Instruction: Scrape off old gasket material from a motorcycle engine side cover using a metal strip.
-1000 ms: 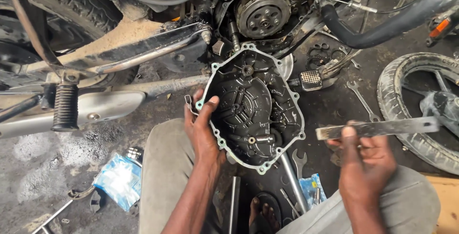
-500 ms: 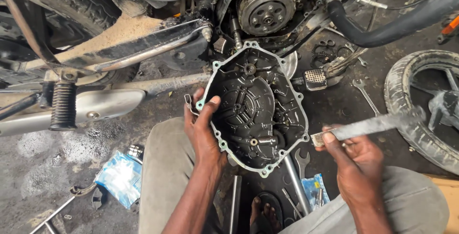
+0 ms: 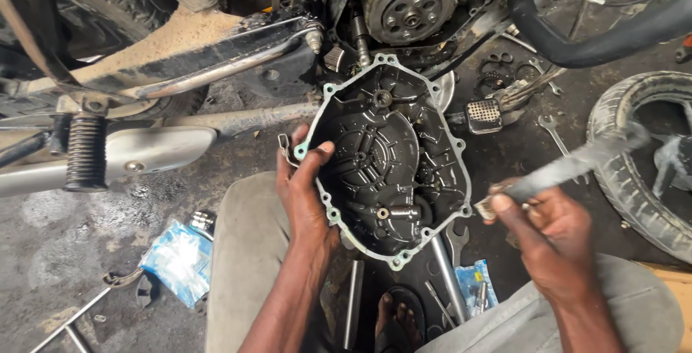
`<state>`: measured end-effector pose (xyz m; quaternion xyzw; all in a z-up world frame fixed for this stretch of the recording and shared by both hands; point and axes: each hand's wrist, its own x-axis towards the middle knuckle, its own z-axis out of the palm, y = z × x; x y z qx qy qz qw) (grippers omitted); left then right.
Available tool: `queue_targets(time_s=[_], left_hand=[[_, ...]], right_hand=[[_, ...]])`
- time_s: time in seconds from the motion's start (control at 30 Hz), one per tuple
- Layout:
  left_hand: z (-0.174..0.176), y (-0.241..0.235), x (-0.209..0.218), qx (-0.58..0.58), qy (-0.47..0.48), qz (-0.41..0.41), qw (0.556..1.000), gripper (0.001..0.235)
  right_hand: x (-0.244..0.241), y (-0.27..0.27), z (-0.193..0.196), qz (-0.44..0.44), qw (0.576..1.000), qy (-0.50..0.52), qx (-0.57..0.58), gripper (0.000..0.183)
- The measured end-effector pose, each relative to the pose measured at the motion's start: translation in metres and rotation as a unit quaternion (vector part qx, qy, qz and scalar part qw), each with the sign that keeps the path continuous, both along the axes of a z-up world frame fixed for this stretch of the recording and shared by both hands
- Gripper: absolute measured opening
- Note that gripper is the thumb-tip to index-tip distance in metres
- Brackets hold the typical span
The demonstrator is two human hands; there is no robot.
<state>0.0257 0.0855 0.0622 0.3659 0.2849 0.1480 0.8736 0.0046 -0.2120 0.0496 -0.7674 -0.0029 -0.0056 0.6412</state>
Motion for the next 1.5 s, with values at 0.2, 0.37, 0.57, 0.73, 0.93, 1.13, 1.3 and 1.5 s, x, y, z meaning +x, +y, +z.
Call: queue_targets(time_s=[0.2,0.37,0.57,0.73,0.93,1.13,1.3,1.5], left_hand=[[-0.007,0.003,0.002,-0.009,-0.035,-0.008,0.999,0.061],[0.003,0.002,0.002,-0.012,-0.017,-0.006,1.0,0.063],[0.005,-0.002,0.002,0.029,-0.01,-0.006,1.0,0.061],[0.0,-0.001,0.001,-0.01,-0.027,0.0,1.0,0.064],[0.007,-0.003,0.0,0.027,0.012,-0.005,1.0,0.063],[0.004,-0.001,0.0,0.019,0.016,-0.001,1.0,0.065],[-0.002,0.001,0.005,-0.027,0.009,0.008,1.0,0.063],[0.003,-0.002,0.003,-0.024,-0.006,0.015,1.0,0.062]], right_hand=[[0.009,0.012,0.01,0.045,0.999,-0.004,-0.025,0.018],[0.007,0.013,0.008,0.062,0.998,-0.012,-0.027,0.016],[0.006,0.01,0.004,0.026,0.998,-0.018,-0.052,0.012],[0.005,0.001,-0.012,0.006,0.998,-0.029,-0.064,0.01],[0.0,0.002,-0.018,-0.023,0.995,-0.023,-0.09,0.008],[-0.004,0.015,-0.007,0.009,0.997,-0.072,-0.014,0.012],[-0.004,0.009,-0.002,-0.012,0.998,-0.061,-0.012,0.017],[-0.016,0.033,0.015,-0.077,0.996,-0.037,-0.031,0.015]])
